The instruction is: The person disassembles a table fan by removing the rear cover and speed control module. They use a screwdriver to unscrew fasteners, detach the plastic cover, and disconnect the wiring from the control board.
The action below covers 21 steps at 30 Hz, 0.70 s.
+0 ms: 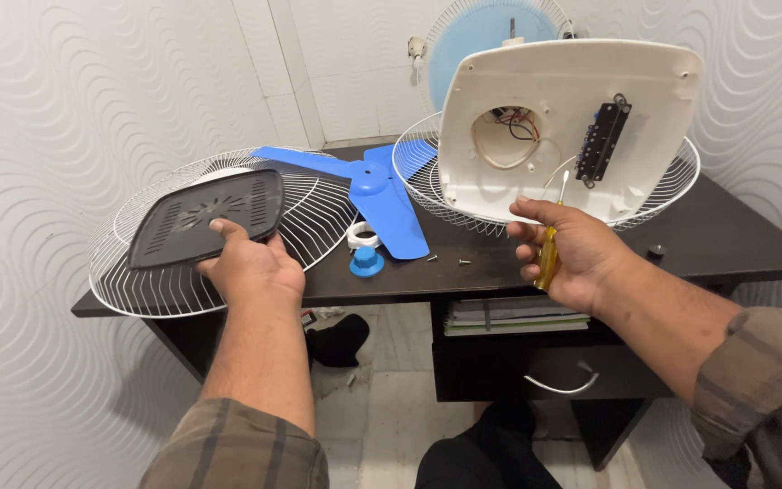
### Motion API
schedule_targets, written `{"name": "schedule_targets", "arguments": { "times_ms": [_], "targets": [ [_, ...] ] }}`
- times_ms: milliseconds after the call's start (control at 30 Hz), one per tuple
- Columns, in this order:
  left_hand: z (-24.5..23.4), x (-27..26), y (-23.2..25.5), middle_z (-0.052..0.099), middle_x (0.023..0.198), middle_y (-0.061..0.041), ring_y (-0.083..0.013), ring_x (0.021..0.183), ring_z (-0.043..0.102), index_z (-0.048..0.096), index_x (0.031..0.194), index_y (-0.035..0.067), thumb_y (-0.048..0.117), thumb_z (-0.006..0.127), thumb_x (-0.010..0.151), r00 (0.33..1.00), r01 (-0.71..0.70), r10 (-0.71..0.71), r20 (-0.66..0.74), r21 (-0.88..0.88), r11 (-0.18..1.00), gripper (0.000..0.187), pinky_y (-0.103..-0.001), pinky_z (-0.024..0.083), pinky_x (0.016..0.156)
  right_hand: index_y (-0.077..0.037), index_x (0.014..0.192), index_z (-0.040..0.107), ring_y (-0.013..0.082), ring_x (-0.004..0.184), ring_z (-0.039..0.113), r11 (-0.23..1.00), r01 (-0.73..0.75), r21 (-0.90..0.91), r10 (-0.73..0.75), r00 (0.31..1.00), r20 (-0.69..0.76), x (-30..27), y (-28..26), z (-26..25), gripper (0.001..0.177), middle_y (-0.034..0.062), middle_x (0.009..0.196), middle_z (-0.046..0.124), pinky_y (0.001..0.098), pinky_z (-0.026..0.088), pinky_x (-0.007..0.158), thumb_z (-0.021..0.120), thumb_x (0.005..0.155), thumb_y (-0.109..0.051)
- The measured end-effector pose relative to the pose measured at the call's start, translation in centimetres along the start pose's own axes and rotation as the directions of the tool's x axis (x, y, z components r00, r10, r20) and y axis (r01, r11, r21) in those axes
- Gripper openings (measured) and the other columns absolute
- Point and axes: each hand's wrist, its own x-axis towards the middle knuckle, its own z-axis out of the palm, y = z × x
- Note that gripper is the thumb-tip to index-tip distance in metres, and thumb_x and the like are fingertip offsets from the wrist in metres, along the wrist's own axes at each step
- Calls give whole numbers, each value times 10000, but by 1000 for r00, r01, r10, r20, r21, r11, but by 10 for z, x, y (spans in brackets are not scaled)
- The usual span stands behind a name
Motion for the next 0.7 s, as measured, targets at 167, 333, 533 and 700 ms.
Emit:
{"name": "schedule_targets", "arguments": {
  "times_ms": [167,333,533,700],
  "targets": [
    [5,3,-3,506,1430,-165,-320,1225,639,307,1463,45,260,472,1016,997,73,-68,-40,128,989,523,-514,564,970,-191,1069,610,101,653,525,1000,-3,13,3,1000,5,0,0,-1,231,-28,829,636,268,399,547,718,890,-288],
    [12,-1,1,641,1208,-162,-223,883,716,441,1377,-8,407,362,1083,983,180,-142,-112,500,847,515,-300,601,710,-197,1085,626,101,653,532,1000,15,8,-15,1000,5,1,0,-4,235,-24,824,634,268,399,546,714,888,-289],
    [6,2,-4,745,998,-179,-190,704,727,516,1256,-75,452,325,1097,954,297,-248,-169,654,696,582,-218,517,492,-191,1085,618,103,651,529,1000,14,7,-14,1000,3,0,0,-4,229,-25,831,641,265,398,545,709,899,-288],
    [-1,9,-5,775,1039,-184,-208,759,765,631,1112,-110,475,401,1079,942,335,-259,-215,673,659,630,-194,525,477,-186,1085,629,103,649,531,1000,10,11,-11,1000,16,-3,-1,-3,221,-26,826,640,264,401,538,699,903,-289]
  ]
}}
